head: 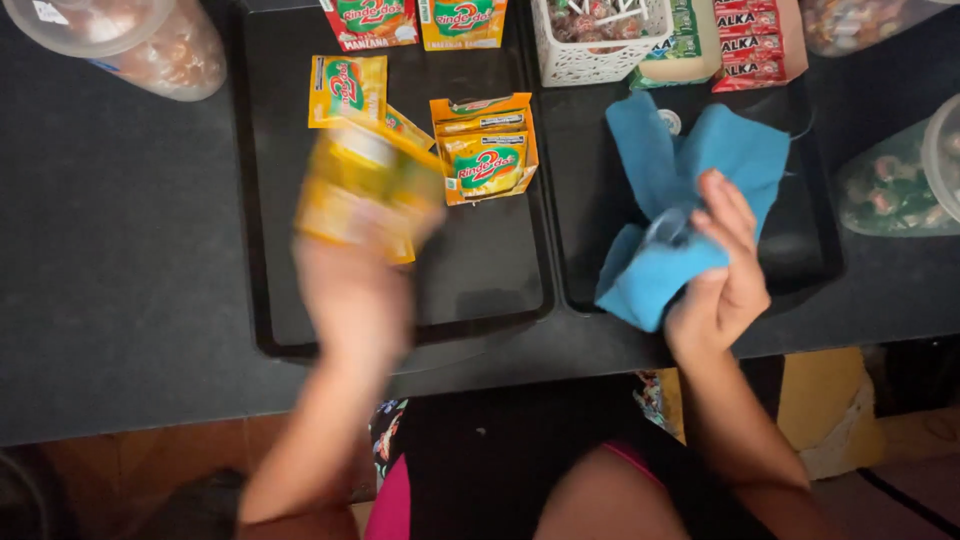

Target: Sorting and cleaning small packets by wiping them with a cloth and arranging them on a tray and in boxes.

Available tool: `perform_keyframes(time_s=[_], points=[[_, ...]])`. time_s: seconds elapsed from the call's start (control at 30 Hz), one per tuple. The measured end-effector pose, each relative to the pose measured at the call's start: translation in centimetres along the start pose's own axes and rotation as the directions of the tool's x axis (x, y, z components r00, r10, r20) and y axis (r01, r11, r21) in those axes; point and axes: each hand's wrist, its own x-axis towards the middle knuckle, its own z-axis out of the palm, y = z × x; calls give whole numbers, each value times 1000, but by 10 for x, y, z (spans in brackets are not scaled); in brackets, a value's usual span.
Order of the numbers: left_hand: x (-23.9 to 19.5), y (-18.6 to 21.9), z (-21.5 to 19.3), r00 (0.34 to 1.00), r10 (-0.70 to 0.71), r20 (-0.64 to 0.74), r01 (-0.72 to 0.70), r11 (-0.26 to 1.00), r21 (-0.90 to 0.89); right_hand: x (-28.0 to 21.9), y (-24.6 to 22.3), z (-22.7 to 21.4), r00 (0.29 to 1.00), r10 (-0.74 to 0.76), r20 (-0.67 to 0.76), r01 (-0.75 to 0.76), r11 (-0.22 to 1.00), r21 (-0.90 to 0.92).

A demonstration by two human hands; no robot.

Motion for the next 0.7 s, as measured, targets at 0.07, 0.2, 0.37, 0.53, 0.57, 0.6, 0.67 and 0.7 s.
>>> perform_keyframes(time_s=[0.07, 0.2, 0.37, 0.53, 0.57, 0.6, 0.67, 0.7], points=[[-47, -23, 23, 842, -373, 391, 533, 690, -490, 2, -11, 13, 998, -28, -56, 30, 999, 44], [-91, -57, 63, 694, -195, 693, 690, 452, -565, -22, -6, 30, 936, -13, 353, 62, 990, -128], [-115, -80, 57, 520, -181, 835, 665, 699, -262, -9, 4, 30, 914, -15, 406, 123, 963, -240], [-98, -92, 61, 570, -157, 806, 619, 727, -296, -26, 34, 6, 873, 307, 379, -384, 912, 146], [-99, -99, 60, 621, -184, 762, 592, 748, -302, -35, 43, 1, 850, 416, 323, -487, 853, 185], [-96, -86, 62, 623, -184, 760, 591, 747, -304, -27, 36, -1, 849, 415, 326, -488, 853, 185], [-90, -61, 67, 740, -231, 632, 566, 721, -400, -11, 23, -6, 962, 267, 52, -271, 949, 158], [-90, -59, 65, 741, -230, 631, 565, 721, -401, -9, 20, -6, 963, 265, 53, -271, 950, 158]])
